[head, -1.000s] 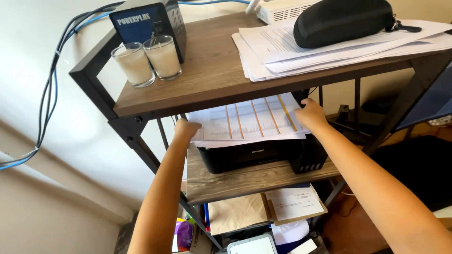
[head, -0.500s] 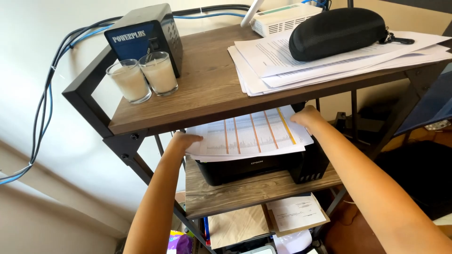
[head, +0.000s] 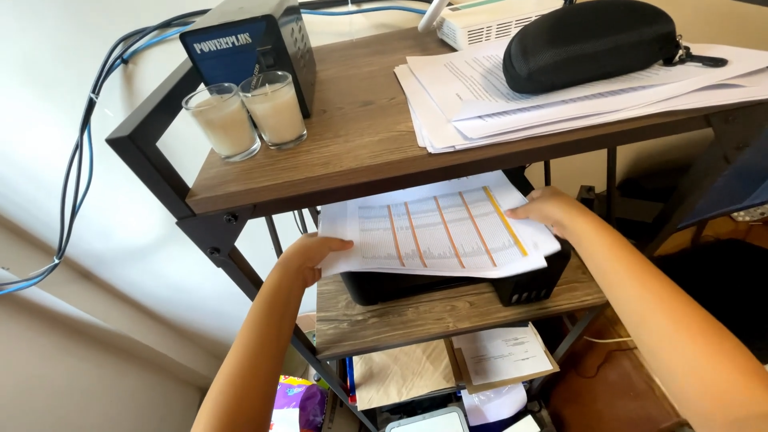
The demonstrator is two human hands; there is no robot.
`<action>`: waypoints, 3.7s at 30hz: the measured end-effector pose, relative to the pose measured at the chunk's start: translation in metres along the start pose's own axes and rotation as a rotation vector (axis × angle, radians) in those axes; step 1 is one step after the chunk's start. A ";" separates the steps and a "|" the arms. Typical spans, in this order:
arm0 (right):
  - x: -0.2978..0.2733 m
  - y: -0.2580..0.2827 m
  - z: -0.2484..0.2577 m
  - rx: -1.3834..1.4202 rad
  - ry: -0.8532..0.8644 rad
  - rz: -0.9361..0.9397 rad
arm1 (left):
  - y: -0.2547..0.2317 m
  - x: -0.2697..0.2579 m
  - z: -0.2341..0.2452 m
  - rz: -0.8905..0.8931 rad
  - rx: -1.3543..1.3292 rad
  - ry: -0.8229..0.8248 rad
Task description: Sweeping the tiled floor with a broom and dustpan, followed by organizing and sorting printed papers and office items on a desk and shelving unit.
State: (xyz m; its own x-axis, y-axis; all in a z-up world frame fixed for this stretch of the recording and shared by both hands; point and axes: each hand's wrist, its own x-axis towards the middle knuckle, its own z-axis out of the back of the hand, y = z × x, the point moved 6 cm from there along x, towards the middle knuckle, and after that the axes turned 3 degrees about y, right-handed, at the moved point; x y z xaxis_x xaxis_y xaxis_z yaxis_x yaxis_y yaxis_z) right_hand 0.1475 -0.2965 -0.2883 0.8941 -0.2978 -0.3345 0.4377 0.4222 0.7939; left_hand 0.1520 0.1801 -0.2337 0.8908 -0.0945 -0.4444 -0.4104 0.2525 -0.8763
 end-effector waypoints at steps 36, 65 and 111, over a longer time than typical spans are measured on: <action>-0.203 -0.157 -0.025 0.386 0.675 -0.009 | 0.200 -0.246 -0.116 -0.242 -0.140 -0.218; -0.599 -0.140 -0.666 0.081 1.369 0.649 | 0.696 -0.749 0.087 0.043 -0.582 -1.520; -0.544 -0.123 -0.807 0.035 1.558 0.420 | 0.776 -0.672 0.153 -0.031 -0.767 -1.355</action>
State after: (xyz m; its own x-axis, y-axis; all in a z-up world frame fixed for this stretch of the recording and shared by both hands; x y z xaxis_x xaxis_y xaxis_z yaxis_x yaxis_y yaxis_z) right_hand -0.3153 0.5047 -0.6139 0.1760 0.9523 -0.2491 0.1668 0.2206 0.9610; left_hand -0.7348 0.5871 -0.5866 0.2311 0.9251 -0.3013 -0.0099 -0.3075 -0.9515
